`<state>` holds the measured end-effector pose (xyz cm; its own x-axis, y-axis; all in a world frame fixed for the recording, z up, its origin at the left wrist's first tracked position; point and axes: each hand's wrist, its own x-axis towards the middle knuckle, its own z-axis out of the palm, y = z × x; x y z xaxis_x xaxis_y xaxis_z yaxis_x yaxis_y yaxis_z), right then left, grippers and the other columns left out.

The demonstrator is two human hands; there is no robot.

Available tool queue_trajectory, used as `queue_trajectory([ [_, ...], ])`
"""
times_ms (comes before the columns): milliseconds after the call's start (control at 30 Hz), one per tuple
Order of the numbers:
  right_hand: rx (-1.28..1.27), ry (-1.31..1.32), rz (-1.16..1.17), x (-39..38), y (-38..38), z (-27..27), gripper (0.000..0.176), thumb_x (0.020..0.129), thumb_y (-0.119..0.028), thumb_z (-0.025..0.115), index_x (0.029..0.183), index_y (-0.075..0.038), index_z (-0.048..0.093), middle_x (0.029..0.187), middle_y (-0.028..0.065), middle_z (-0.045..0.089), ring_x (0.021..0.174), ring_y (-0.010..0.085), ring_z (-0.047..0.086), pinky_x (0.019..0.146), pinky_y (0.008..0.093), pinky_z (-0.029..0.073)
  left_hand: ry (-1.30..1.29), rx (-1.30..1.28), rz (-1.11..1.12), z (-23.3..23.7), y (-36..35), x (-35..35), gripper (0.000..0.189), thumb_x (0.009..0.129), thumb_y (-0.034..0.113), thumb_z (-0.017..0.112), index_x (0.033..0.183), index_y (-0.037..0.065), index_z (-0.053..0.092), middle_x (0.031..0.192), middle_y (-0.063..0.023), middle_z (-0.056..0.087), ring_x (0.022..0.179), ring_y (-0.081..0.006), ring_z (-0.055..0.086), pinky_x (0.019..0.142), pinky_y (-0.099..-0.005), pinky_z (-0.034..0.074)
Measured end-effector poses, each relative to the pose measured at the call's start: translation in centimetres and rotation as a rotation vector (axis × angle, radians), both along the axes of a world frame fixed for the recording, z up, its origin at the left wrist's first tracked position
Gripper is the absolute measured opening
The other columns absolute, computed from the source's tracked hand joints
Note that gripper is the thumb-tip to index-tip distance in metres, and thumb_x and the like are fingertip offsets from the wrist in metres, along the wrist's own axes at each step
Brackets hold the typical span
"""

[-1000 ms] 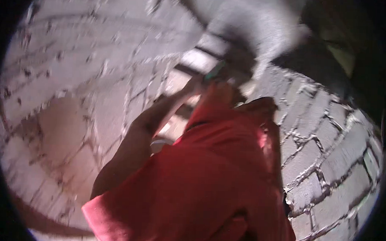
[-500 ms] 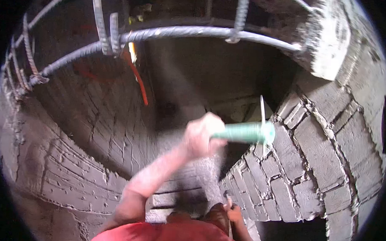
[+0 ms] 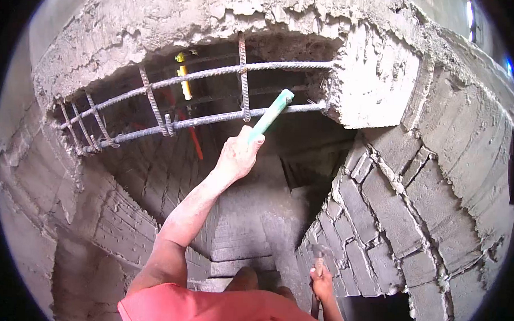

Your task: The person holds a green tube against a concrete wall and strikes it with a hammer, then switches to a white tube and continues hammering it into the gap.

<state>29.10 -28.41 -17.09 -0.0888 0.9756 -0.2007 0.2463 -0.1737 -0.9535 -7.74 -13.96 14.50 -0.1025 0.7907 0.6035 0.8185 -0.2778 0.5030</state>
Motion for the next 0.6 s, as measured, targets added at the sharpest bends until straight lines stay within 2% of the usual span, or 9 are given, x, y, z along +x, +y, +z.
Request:
queue_trajectory([
  [67, -0.028, -0.061, 0.031, -0.5, -1.0, 1.3, 0.017, 0.091, -0.022, 0.065, 0.091, -0.005, 0.06, 0.062, -0.0011, 0.051, 0.052, 0.0088, 0.048, 0.046, 0.0291, 0.039, -0.03, -0.007, -0.017, 0.0, -0.6, 0.4, 0.045, 0.1, 0.047, 0.043, 0.098, 0.002, 0.05, 0.065, -0.0217, 0.054, 0.065, -0.0432, 0.06, 0.059, -0.0476, 0.044],
  [167, 0.302, -0.097, -0.02, -2.2, -1.4, 5.4, 0.025, 0.087, -0.026, 0.068, 0.083, -0.003, 0.058, 0.063, 0.0017, 0.053, 0.056, 0.0136, 0.051, 0.053, 0.0342, 0.043, -0.071, -0.013, 0.006, -1.3, -0.2, 0.9, 0.04, 0.1, 0.042, 0.046, 0.09, 0.004, 0.052, 0.069, -0.0198, 0.056, 0.067, -0.0389, 0.06, 0.058, -0.0447, 0.044],
  [267, 0.379, -0.119, -0.048, -3.4, 0.3, 13.2, 0.027, 0.087, -0.026, 0.065, 0.078, -0.002, 0.057, 0.062, 0.0043, 0.055, 0.056, 0.0168, 0.053, 0.054, 0.0349, 0.044, 0.226, 0.011, -0.236, -4.7, -1.6, 3.0, 0.036, 0.098, 0.037, 0.05, 0.091, 0.003, 0.055, 0.079, -0.0221, 0.058, 0.075, -0.0436, 0.061, 0.064, -0.0518, 0.047],
  [333, 0.567, -0.077, -0.148, -4.7, 1.6, 17.3, 0.028, 0.088, -0.027, 0.062, 0.075, -0.002, 0.057, 0.061, 0.0054, 0.056, 0.053, 0.0176, 0.054, 0.051, 0.0348, 0.044, -0.011, -0.146, -0.464, -6.6, -5.3, 6.0, 0.035, 0.097, 0.037, 0.052, 0.091, 0.003, 0.054, 0.079, -0.0225, 0.059, 0.074, -0.0445, 0.06, 0.063, -0.0507, 0.045],
  [367, 0.619, -0.005, -0.077, -4.4, 3.2, 17.6, 0.029, 0.089, -0.03, 0.062, 0.086, -0.001, 0.059, 0.065, 0.0044, 0.055, 0.052, 0.0142, 0.054, 0.048, 0.0312, 0.044, -0.139, -0.179, -0.388, -7.6, -8.7, 8.7, 0.035, 0.097, 0.038, 0.052, 0.091, 0.003, 0.054, 0.078, -0.0223, 0.058, 0.072, -0.0443, 0.059, 0.062, -0.0502, 0.045],
  [400, 0.671, 0.214, -0.093, -6.4, 3.2, 23.5, 0.041, 0.09, -0.034, 0.063, 0.11, 0.0, 0.053, 0.07, 0.0025, 0.052, 0.05, 0.0106, 0.051, 0.044, 0.0265, 0.043, -0.255, -0.208, -0.322, -7.9, -11.9, 9.8, 0.036, 0.097, 0.039, 0.052, 0.091, 0.003, 0.054, 0.076, -0.0221, 0.058, 0.07, -0.0441, 0.059, 0.062, -0.0498, 0.044],
  [433, 0.702, 0.351, -0.123, -7.1, 3.5, 24.6, 0.061, 0.088, -0.038, 0.066, 0.127, 0.0, 0.039, 0.073, 0.0008, 0.051, 0.049, 0.0096, 0.049, 0.044, 0.0243, 0.043, -0.253, -0.219, -0.332, -8.6, -13.4, 9.5, 0.036, 0.097, 0.039, 0.052, 0.091, 0.003, 0.054, 0.076, -0.0221, 0.058, 0.07, -0.0441, 0.059, 0.062, -0.0498, 0.044],
  [533, 0.728, 0.626, -0.118, -9.3, 3.3, 28.0, 0.064, 0.084, -0.029, 0.074, 0.129, -0.001, 0.039, 0.073, 0.0, 0.05, 0.051, 0.0086, 0.049, 0.046, 0.0237, 0.044, -0.307, -0.409, -0.454, -9.1, -16.0, 8.1, 0.037, 0.096, 0.04, 0.051, 0.093, 0.003, 0.052, 0.074, -0.0228, 0.056, 0.071, -0.0443, 0.059, 0.063, -0.0508, 0.043],
  [600, 0.663, 0.579, -0.075, -9.7, 3.4, 27.7, 0.054, 0.082, -0.02, 0.076, 0.123, 0.0, 0.047, 0.074, -0.0008, 0.051, 0.054, 0.0083, 0.051, 0.046, 0.0233, 0.045, -0.273, -0.666, -0.439, -8.1, -17.5, 7.1, 0.058, 0.096, 0.047, 0.048, 0.121, -0.005, 0.053, 0.087, -0.0285, 0.061, 0.086, -0.0443, 0.061, 0.076, -0.0479, 0.046],
])
